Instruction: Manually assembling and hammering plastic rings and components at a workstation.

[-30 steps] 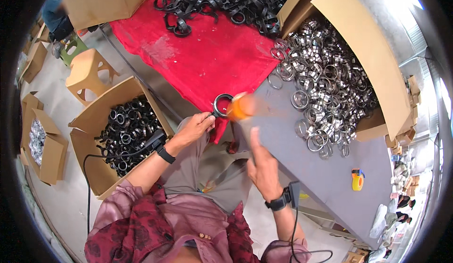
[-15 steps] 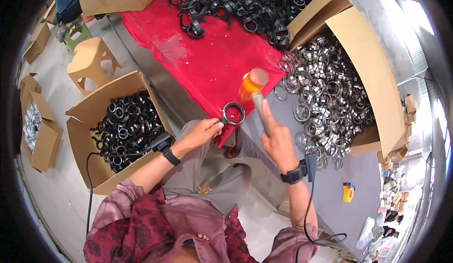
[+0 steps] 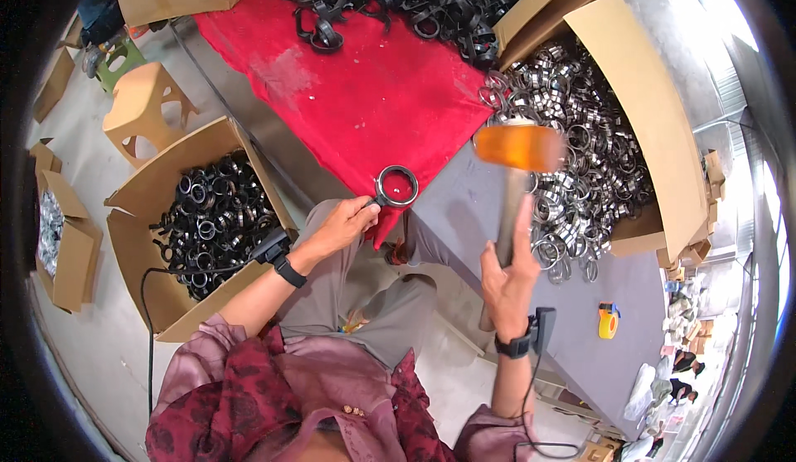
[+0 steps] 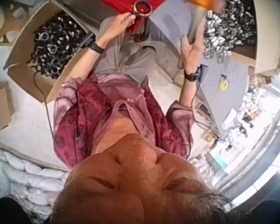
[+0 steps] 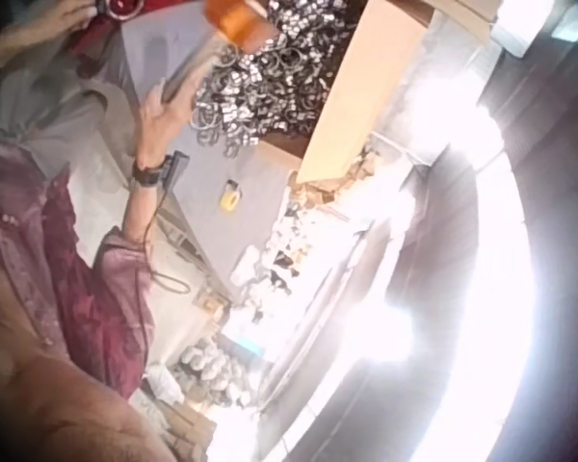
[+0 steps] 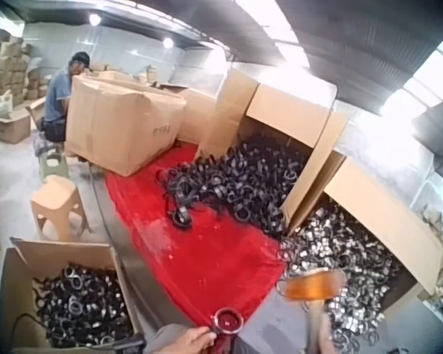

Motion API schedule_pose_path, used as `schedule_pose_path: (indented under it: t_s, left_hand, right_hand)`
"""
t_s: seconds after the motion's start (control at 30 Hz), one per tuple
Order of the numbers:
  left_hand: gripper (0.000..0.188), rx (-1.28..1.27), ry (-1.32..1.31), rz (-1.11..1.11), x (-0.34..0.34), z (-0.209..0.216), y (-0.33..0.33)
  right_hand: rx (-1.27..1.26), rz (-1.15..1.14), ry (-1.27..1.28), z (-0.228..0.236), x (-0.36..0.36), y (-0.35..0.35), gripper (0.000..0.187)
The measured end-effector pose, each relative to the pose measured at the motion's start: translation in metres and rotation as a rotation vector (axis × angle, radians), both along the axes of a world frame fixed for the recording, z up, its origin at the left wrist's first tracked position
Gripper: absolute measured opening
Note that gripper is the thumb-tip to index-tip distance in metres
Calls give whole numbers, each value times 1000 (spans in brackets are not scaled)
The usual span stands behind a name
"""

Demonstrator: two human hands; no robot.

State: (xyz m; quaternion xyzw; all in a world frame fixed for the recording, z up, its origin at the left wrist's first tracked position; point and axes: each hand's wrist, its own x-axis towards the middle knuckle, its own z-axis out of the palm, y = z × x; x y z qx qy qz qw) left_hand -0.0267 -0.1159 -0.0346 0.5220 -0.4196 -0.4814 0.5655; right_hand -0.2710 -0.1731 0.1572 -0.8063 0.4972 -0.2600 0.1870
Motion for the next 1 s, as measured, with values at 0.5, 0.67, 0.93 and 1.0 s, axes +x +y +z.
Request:
schedule_pose_path:
  t_s: [0.5, 0.67, 0.93, 1.0]
  left_hand:
    - [31, -40, -114, 15, -4, -2, -7]
    - [35, -39, -146, 24, -8, 1, -9]
    - [33, -32, -39, 20, -3, 6, -2]
    - [33, -27, -25, 2, -5, 9, -6]
  right_hand:
    - [-395, -93, -361, -21, 21, 53, 85]
    - [-355, 391, 361, -27, 33, 11, 88]
    - [-50, 140, -270, 25, 60, -19, 84]
    - [-359, 322, 75, -22, 38, -31, 86]
